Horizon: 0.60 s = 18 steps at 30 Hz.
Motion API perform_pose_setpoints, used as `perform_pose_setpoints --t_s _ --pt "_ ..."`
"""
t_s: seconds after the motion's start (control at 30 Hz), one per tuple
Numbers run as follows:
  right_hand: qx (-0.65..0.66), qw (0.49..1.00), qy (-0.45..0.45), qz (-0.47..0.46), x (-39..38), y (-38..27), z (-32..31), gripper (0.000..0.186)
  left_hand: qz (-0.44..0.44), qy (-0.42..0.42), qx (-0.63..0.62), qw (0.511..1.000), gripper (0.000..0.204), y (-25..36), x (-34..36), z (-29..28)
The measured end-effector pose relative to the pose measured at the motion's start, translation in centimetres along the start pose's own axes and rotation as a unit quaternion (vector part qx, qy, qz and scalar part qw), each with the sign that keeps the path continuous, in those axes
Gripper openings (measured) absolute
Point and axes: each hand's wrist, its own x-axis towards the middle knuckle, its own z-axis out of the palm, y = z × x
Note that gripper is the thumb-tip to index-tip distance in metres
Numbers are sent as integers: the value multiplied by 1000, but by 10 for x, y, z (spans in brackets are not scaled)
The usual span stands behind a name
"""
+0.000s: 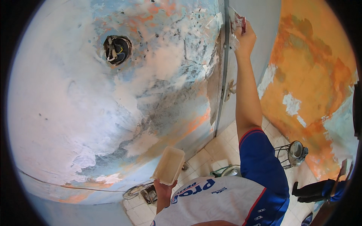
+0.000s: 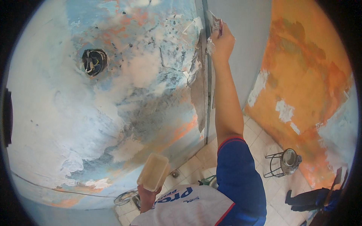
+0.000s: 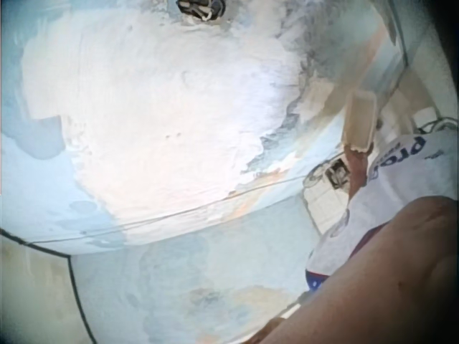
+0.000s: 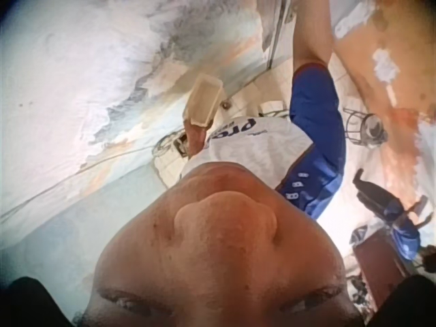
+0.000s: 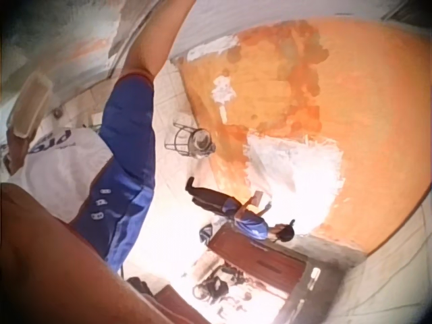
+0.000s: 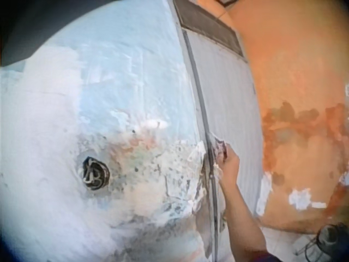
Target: The person applies plaster to a wall with a spatula, gathering the material from a small plastic container.
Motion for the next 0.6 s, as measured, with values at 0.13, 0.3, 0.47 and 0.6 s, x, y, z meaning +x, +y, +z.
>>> perform_pose_setpoints --t_s 0.13,0.3,0.47,0.6 --pt "5 999 -44 -2 9 -5 -9 33 15 15 3 1000 58 -1 -3 -7" --pt "21 997 -66 -26 15 7 5 33 -4 -5 2 1000 58 -4 -2 -14" --pt "56 997 -54 -2 6 8 8 32 -18 -13 -12 1000 59 -13 0 -22" --pt "46 996 -79 16 3 6 8 32 -19 -17 -12 1000 60 -16 -2 -27"
